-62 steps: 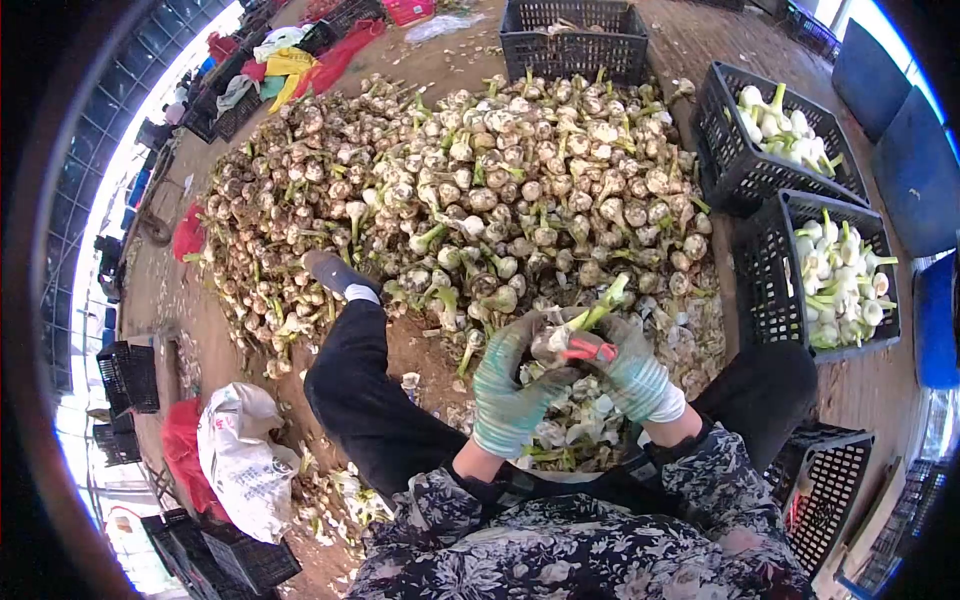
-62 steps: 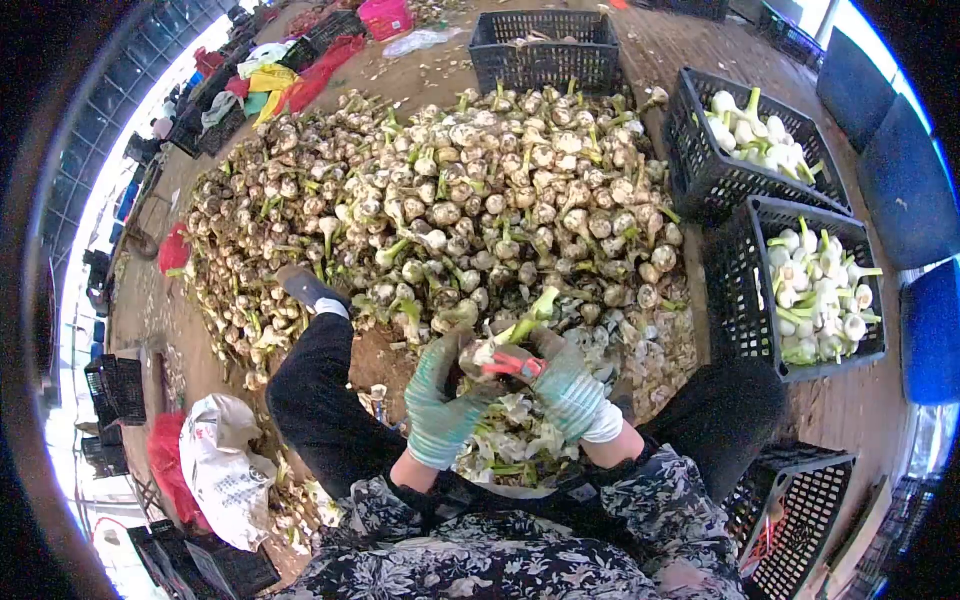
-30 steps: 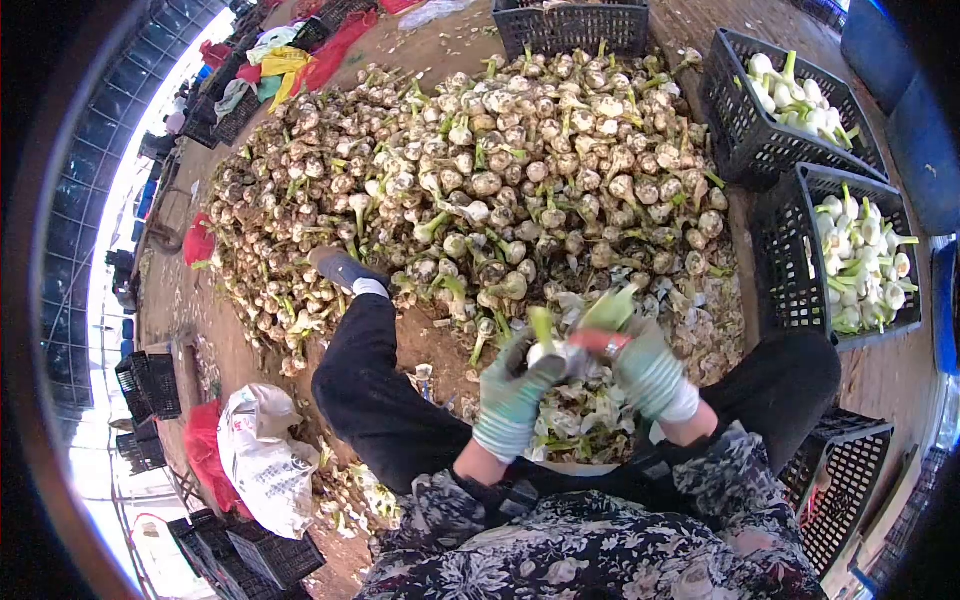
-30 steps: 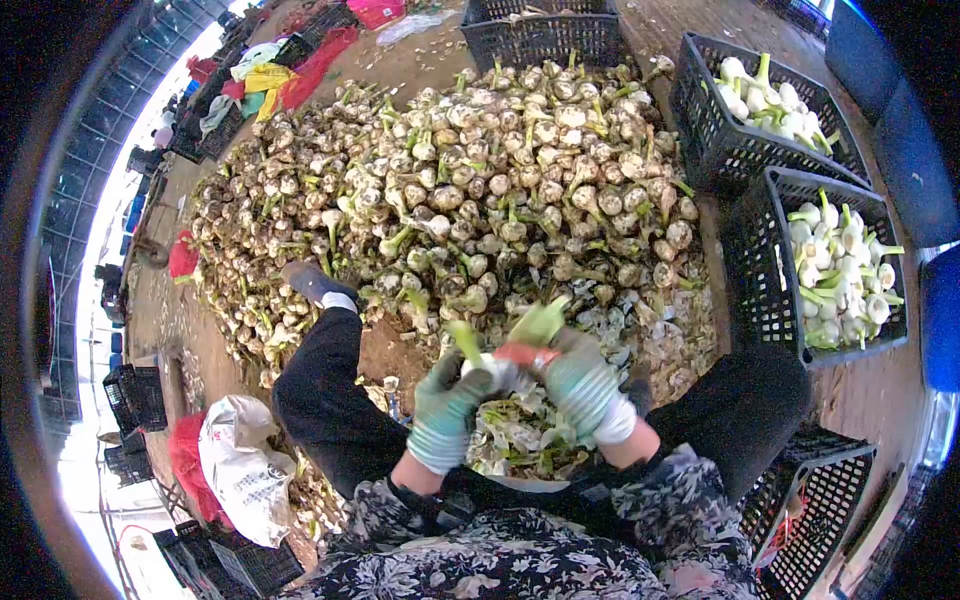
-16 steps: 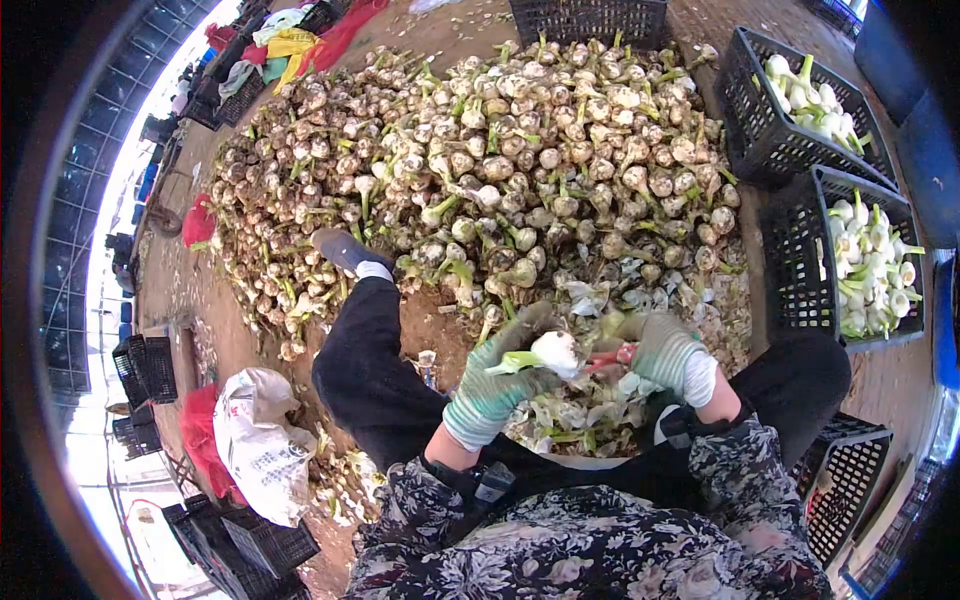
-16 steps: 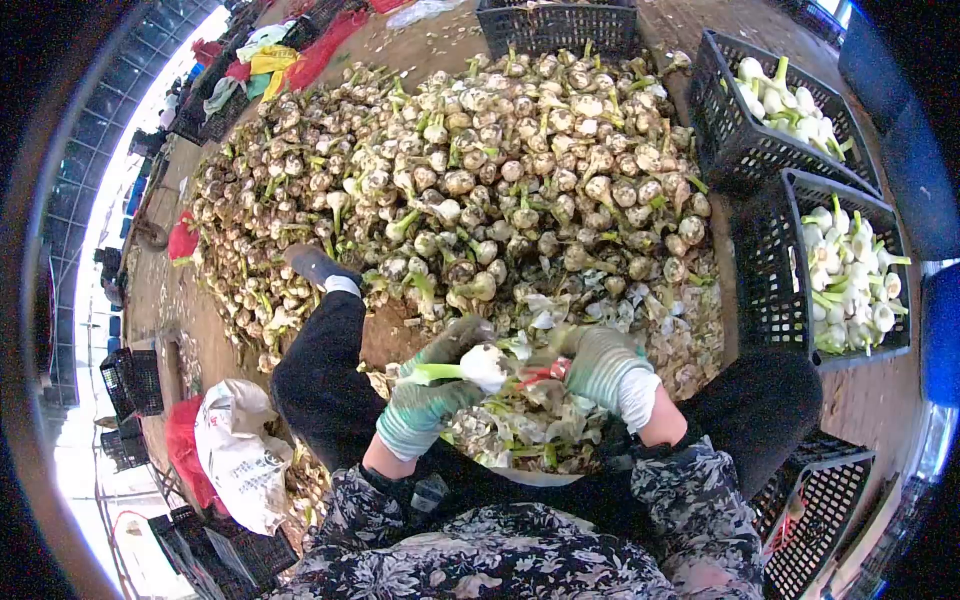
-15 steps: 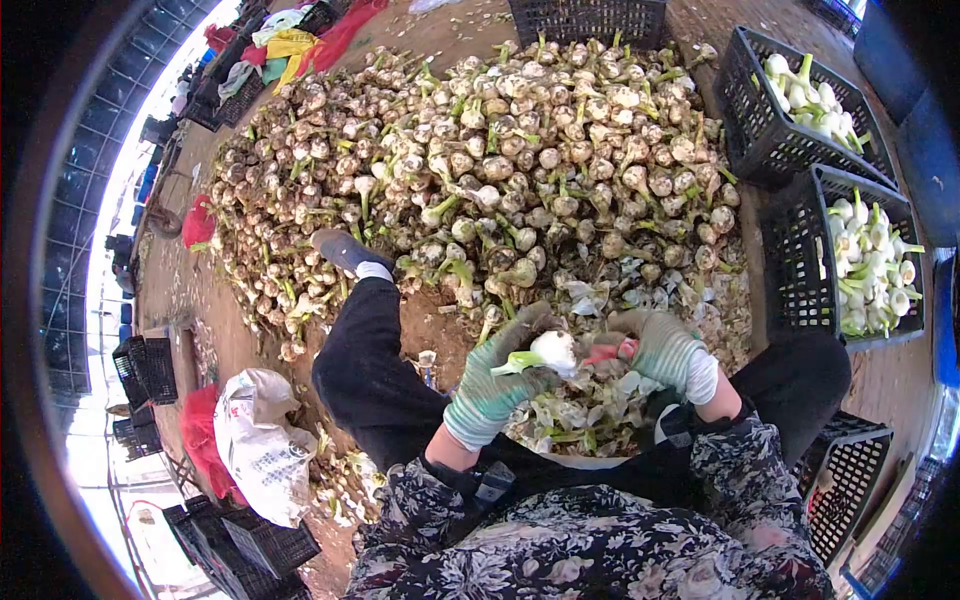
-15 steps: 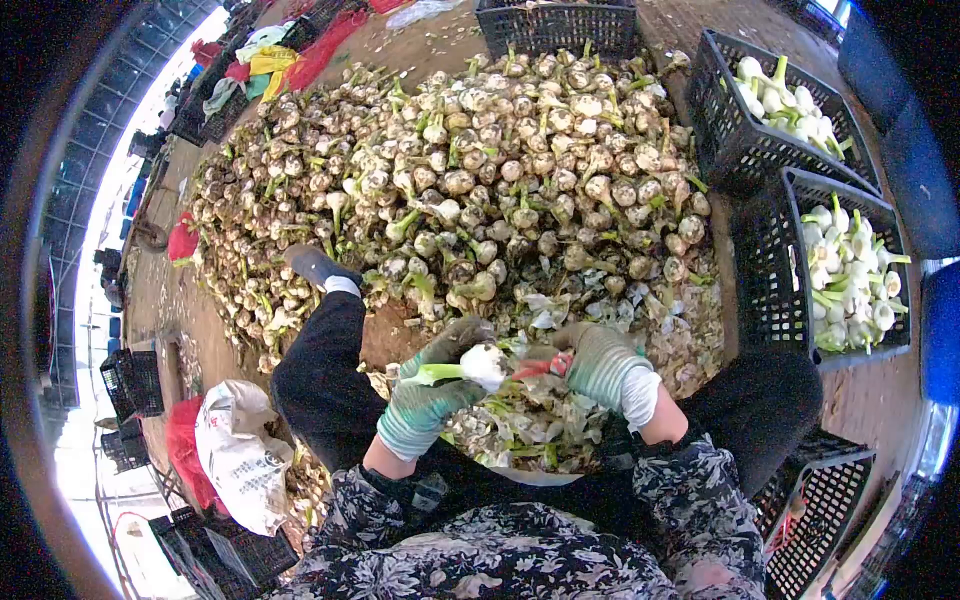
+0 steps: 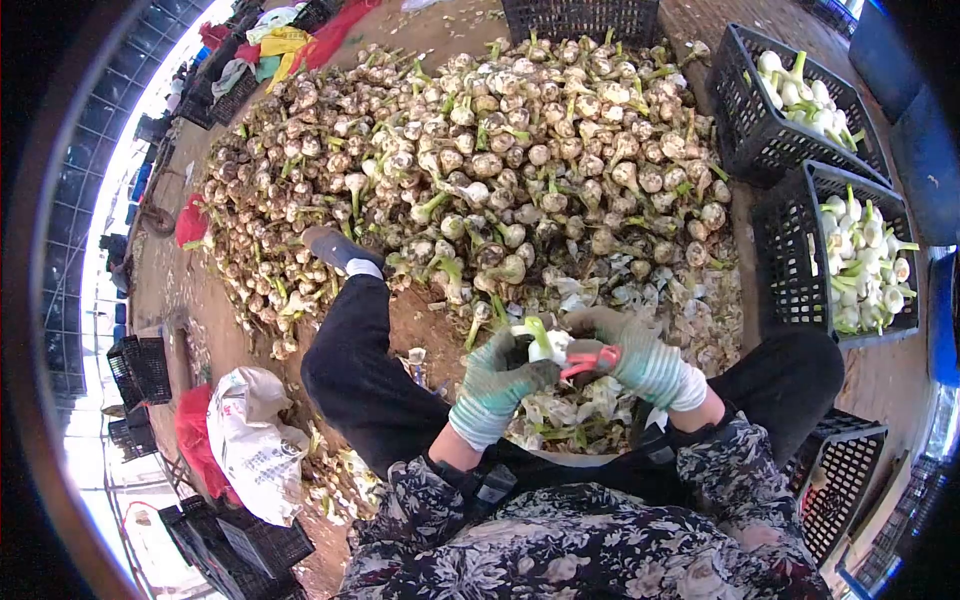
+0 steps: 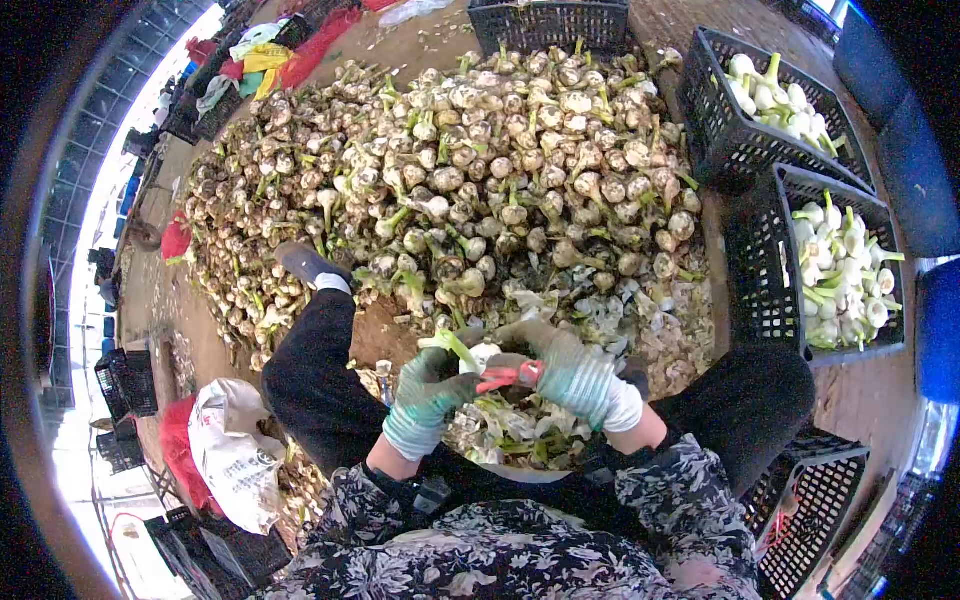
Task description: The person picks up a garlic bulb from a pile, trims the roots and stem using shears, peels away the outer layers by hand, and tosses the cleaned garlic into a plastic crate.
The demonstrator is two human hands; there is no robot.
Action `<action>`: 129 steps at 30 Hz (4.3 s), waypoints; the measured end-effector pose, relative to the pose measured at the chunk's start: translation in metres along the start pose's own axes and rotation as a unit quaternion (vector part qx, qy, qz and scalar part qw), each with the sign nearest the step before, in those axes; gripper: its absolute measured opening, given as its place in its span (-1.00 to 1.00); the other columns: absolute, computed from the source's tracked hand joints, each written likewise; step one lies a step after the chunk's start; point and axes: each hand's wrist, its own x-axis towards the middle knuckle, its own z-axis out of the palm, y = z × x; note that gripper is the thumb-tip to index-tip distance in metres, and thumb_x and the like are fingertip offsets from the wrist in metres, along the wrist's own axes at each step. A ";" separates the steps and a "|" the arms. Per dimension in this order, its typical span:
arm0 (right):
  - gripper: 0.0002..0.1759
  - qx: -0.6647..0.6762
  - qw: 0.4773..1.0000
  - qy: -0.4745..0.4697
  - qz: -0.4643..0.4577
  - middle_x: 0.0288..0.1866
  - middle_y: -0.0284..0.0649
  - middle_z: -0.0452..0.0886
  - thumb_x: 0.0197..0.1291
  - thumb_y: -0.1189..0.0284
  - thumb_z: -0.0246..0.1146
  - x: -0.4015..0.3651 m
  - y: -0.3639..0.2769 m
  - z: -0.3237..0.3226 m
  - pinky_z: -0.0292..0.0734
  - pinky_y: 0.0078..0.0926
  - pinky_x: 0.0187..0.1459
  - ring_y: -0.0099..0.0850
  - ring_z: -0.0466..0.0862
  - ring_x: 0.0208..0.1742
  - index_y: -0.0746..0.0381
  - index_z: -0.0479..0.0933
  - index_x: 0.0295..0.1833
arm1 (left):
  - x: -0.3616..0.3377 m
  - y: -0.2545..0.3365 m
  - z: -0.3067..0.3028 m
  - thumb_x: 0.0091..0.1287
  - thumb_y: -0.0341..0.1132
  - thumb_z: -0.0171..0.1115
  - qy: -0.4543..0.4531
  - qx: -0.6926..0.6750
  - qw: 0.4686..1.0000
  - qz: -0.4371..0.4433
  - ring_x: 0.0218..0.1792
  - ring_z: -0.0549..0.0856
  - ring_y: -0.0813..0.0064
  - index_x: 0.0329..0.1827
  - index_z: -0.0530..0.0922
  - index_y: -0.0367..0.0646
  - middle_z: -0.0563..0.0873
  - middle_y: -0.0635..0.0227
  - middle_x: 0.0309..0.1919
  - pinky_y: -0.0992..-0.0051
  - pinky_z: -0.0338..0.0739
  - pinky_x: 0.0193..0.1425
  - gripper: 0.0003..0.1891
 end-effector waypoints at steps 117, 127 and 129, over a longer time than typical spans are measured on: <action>-0.64 0.012 0.989 0.132 -0.069 -0.20 -0.19 0.63 -0.04 0.57 0.29 -0.004 -0.052 0.036 0.48 -0.51 -0.14 -0.40 0.61 -0.18 0.21 0.54 -0.04 | 0.033 -0.004 0.000 0.06 -0.50 -0.09 0.041 -0.255 0.965 0.034 -0.08 0.54 0.37 0.22 0.28 -0.18 0.47 0.26 -0.01 0.45 0.51 -0.02 -0.45; -0.42 0.195 0.975 0.098 -0.028 0.03 -0.10 0.49 0.27 0.05 -0.04 -0.022 -0.016 0.045 0.29 -0.51 0.16 -0.38 0.49 0.07 0.31 0.33 0.16 | 0.026 0.011 -0.001 0.05 -0.49 0.07 0.026 -0.291 0.950 0.110 -0.46 0.49 0.58 0.26 0.28 -0.15 0.53 0.38 -0.25 0.56 0.44 -0.30 -0.41; -0.41 0.203 0.971 0.095 -0.087 0.06 -0.10 0.47 0.28 0.09 -0.04 -0.013 -0.012 0.049 0.26 -0.53 0.19 -0.39 0.47 0.09 0.33 0.26 0.22 | 0.026 0.011 -0.003 0.05 -0.50 0.06 0.029 -0.266 0.957 0.114 -0.45 0.49 0.57 0.27 0.28 -0.15 0.53 0.38 -0.25 0.57 0.44 -0.31 -0.40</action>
